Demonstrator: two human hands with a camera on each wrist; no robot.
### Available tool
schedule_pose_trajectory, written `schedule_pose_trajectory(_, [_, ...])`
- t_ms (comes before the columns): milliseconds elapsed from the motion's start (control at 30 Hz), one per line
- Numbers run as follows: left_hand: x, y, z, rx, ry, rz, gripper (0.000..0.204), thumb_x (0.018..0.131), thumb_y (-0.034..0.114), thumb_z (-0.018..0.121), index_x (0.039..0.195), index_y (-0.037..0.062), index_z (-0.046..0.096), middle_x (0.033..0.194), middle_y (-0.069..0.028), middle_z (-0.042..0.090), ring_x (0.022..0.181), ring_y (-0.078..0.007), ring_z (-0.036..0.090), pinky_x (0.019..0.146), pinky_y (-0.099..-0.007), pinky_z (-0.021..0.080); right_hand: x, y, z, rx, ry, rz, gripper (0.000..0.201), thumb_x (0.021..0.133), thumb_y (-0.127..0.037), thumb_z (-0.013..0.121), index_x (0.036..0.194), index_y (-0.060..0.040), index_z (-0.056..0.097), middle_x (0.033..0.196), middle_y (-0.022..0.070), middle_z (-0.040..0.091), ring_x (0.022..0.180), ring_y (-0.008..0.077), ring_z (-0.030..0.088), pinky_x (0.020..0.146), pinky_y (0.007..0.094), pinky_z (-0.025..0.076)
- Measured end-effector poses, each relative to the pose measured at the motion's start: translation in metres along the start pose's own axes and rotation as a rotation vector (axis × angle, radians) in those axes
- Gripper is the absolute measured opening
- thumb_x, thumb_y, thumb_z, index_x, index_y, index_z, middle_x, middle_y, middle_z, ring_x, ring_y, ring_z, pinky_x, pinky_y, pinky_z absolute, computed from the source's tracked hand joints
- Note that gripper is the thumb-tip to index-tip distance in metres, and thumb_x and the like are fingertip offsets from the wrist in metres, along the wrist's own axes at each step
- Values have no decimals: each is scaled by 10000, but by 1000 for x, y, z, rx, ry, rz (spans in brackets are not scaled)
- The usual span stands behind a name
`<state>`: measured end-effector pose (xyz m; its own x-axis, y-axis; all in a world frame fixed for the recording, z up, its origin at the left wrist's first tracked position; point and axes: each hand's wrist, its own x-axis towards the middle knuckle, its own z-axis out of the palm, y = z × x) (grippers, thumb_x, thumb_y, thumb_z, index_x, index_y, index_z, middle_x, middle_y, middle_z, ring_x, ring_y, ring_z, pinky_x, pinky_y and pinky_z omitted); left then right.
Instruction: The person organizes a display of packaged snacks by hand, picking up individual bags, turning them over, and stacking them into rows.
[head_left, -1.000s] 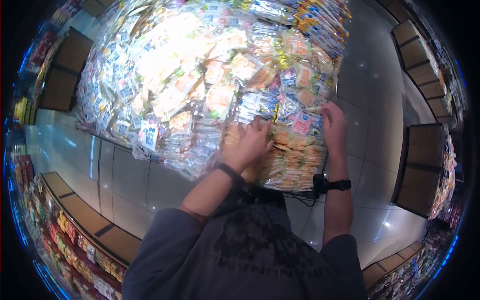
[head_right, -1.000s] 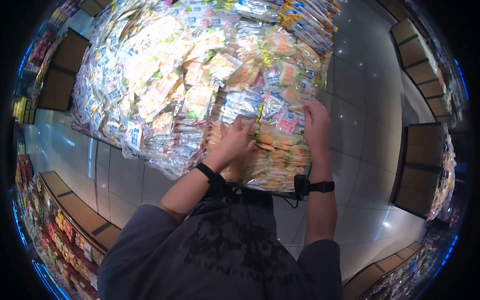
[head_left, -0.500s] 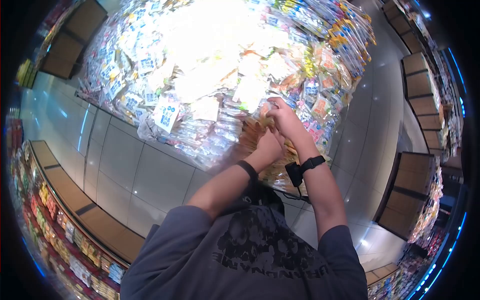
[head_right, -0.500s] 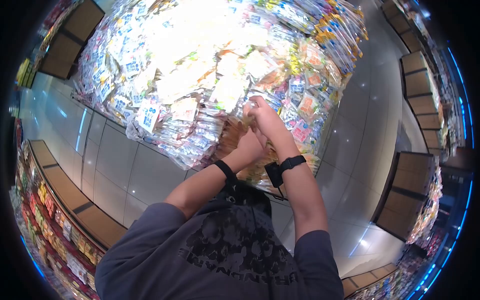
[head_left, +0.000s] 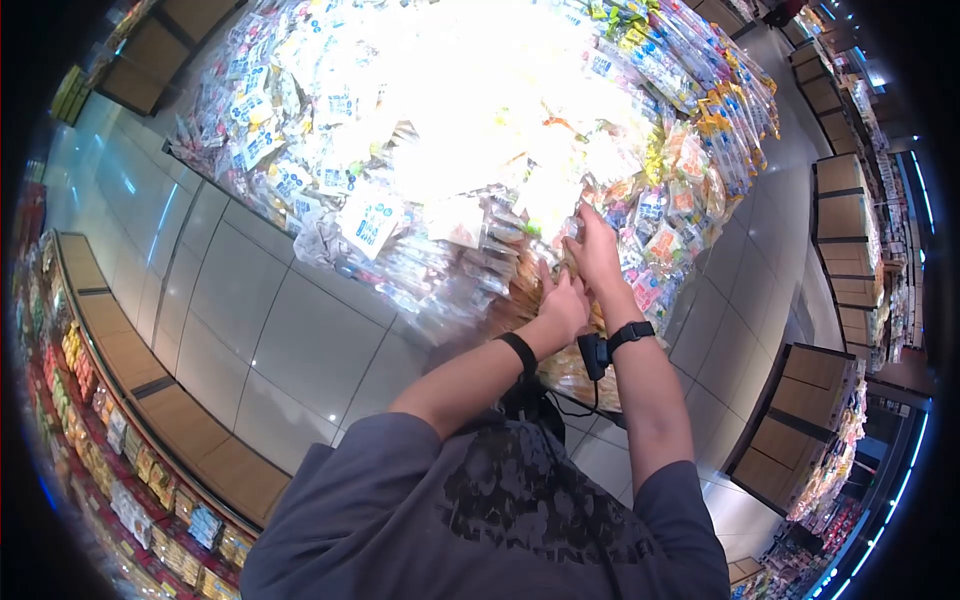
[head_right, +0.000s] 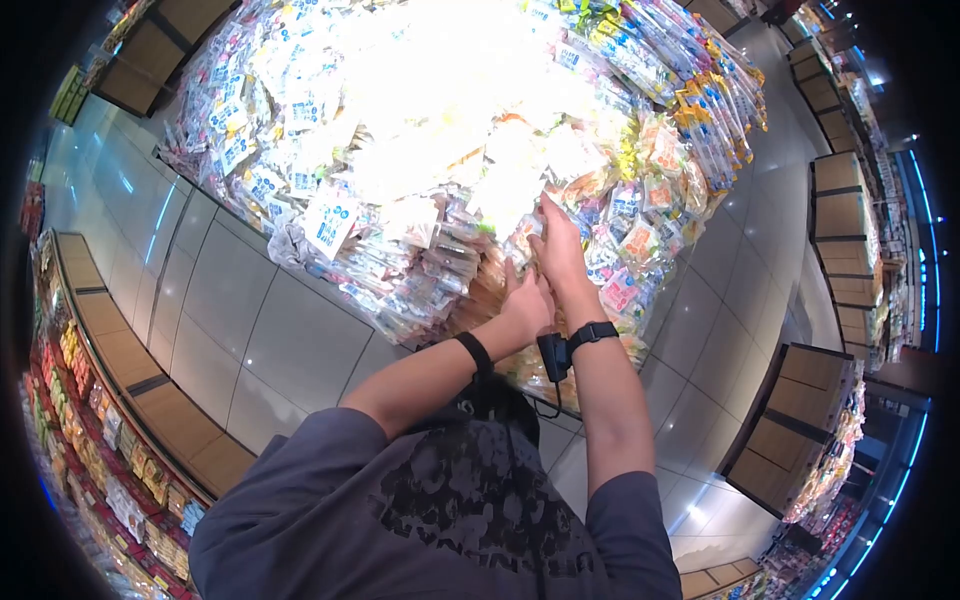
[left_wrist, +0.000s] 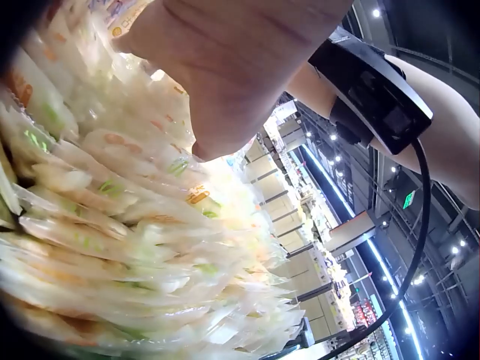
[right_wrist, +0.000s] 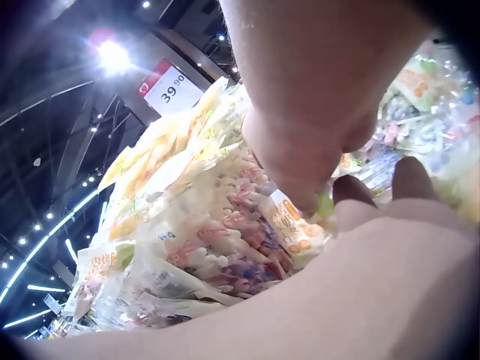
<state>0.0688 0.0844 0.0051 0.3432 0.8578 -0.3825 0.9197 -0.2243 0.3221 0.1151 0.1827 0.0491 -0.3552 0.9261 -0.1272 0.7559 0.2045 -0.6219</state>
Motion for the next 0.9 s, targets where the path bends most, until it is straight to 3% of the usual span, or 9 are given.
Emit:
schedule_pose_trajectory(133, [0,1,5,-117,92,-22,748,926,437,631,1550,123,363,1561,-170,356,1441,-424,313,1111,-807,53,6,11,9,-51,95,-110,481,826,-9,714,1295,17,614,1099,240,698,964,393,692,864,448,554])
schedule_pose_trajectory(233, [-1,1,9,-136,132,-20,748,926,451,627,1546,121,367,1573,-171,339,1447,-433,299,1110,-808,44,9,15,7,-242,-266,-4,216,891,-176,655,982,-2,746,871,243,704,846,401,694,809,458,563])
schedule_pose_trajectory(400, [-1,0,12,-179,127,-1,642,981,379,450,1537,69,369,1594,-227,271,1485,-420,216,1100,-808,27,15,34,14,-314,-315,-73,182,838,-127,639,878,37,706,879,273,681,850,418,676,769,476,550])
schedule_pose_trajectory(467, [-6,0,20,-232,336,73,581,965,332,457,1444,5,471,1485,-260,417,1420,-437,327,1092,-815,38,17,43,17,-369,-349,-96,182,837,-129,631,869,32,709,880,272,681,856,422,674,773,483,548])
schedule_pose_trajectory(567, [11,-2,33,-265,169,24,627,944,459,519,1466,115,474,1502,-207,438,1426,-439,324,1101,-814,23,15,38,26,-237,-335,-66,202,826,-134,613,859,41,710,890,280,680,863,439,669,787,499,550])
schedule_pose_trajectory(667, [17,-5,67,-290,428,162,380,804,230,604,1089,-15,663,1007,-178,659,1001,-381,604,906,-513,489,16,35,28,-263,-406,6,268,758,-7,684,1024,-3,715,1011,269,698,973,415,681,854,470,552])
schedule_pose_trajectory(700, [12,-12,56,-183,616,326,299,847,187,589,1058,-16,647,1013,-205,651,972,-395,627,817,-499,533,17,31,26,-120,-410,152,334,726,9,677,1058,8,702,1045,288,687,1000,422,674,859,467,550])
schedule_pose_trajectory(733, [10,0,44,-778,367,-81,245,925,190,520,1015,-11,627,1015,-260,641,921,-421,651,771,-518,541,18,63,46,-162,-358,42,376,758,-16,651,1132,7,679,1095,295,676,1038,426,661,874,462,544])
schedule_pose_trajectory(900, [28,-6,79,-361,324,0,365,963,319,489,1043,-9,627,937,-221,711,865,-404,697,775,-500,538,9,63,35,-316,-403,-151,418,852,-131,632,1257,-27,645,1209,256,661,1114,401,642,966,425,524])
